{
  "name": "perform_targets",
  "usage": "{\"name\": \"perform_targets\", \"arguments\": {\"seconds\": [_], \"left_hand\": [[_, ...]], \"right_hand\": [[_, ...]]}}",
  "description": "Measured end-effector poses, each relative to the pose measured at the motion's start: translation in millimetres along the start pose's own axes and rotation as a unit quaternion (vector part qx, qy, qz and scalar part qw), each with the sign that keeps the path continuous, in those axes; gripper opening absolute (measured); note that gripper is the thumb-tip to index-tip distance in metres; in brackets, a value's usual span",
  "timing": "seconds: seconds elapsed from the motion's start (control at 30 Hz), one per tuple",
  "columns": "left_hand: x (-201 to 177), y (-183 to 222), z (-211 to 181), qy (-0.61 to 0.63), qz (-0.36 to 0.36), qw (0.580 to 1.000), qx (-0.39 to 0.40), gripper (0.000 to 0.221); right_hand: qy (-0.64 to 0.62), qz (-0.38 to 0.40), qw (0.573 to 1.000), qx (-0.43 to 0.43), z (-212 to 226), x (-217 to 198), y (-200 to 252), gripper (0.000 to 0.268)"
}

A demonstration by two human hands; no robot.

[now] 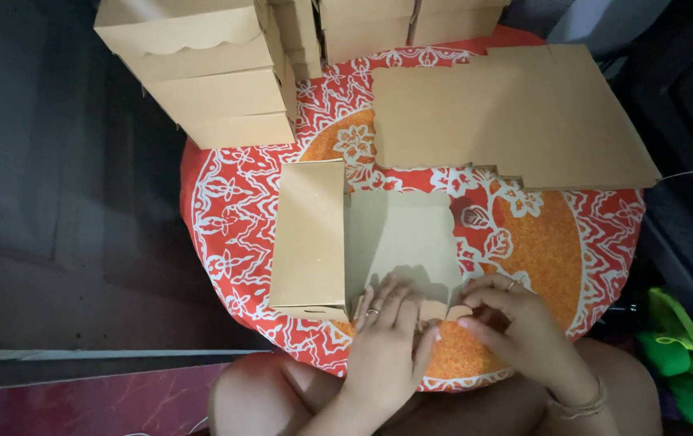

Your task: Folding a pre-cut cardboard sheet into a small box by bending along creases and tucking in flaps.

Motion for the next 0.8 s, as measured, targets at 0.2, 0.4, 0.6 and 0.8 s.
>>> {"name": "perform_targets", "arguments": {"seconds": [0.2, 0.4, 0.6, 0.8], "left_hand": [[-2, 4, 3, -0.003, -0.035, 0.999, 0.032, 0.008], [5, 10, 6, -0.045, -0.011, 0.998, 0.050, 0.026], [0, 6, 3, -0.026, -0.029, 0.998, 0.040, 0.022], [4, 7, 5, -0.021, -0.014, 0.999, 0.024, 0.020]], "right_hand": [[0.019, 0.001, 0.999, -0.040, 38, -6, -8, 0.012], [0.054, -0.089, 0.995, -0.005, 49, 3, -4, 0.012], [0.096, -0.108, 0.985, -0.092, 50, 11, 2, 0.016], [0.053, -0.052, 0.989, -0.130, 64, 13, -2, 0.022]]}}
Point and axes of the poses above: each hand's wrist, its own y-axis away from the middle knuckle, its own x-axis out of the palm, z = x × y, the point moved 4 cm from there along -y, towards the middle knuckle
